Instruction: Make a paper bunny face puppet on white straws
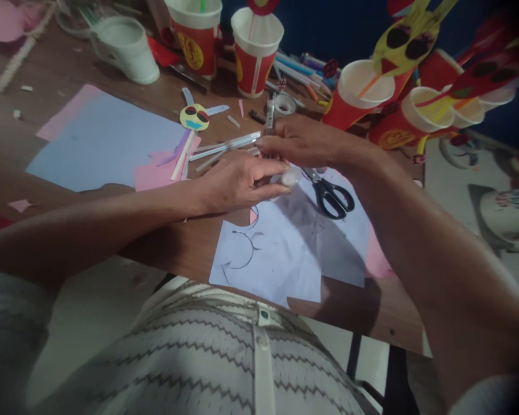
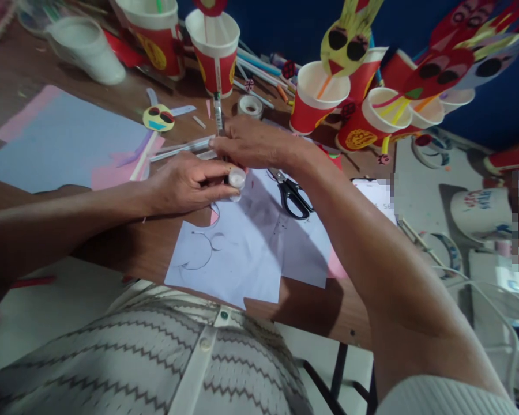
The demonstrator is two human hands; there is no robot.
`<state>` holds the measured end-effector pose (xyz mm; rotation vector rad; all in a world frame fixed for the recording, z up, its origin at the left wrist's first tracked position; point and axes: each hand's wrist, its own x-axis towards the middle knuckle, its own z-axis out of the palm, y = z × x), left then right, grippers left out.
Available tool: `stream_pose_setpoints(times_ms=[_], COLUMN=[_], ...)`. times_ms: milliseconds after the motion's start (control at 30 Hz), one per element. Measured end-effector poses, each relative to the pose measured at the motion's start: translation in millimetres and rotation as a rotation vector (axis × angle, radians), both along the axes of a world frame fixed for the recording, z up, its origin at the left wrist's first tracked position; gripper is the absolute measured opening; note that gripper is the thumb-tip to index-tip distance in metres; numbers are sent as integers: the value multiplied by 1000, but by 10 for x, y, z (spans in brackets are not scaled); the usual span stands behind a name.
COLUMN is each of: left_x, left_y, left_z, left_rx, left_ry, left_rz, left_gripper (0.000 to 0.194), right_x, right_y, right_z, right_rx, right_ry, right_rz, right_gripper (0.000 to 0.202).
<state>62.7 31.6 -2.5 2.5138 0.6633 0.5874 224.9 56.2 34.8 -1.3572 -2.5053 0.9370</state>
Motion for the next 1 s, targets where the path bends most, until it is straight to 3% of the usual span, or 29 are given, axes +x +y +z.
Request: stream_pose_setpoints(times_ms=[167, 567, 1000], left_x=[-4, -4, -9], left_y=[2, 5, 20], left_z=[-21, -23, -28], left_rx=[45, 79, 99], left_ry=[-19, -27, -55], left_rz=[2, 9, -6], left_gripper=[31, 30, 29], right_x=[-30, 25, 202], right_y=[7, -65, -160], right_z=[-28, -68, -164], right_rx=[24, 135, 122], right_ry=[-32, -27, 174], right_rz=[-10, -114, -217], right_gripper=[39, 35, 38])
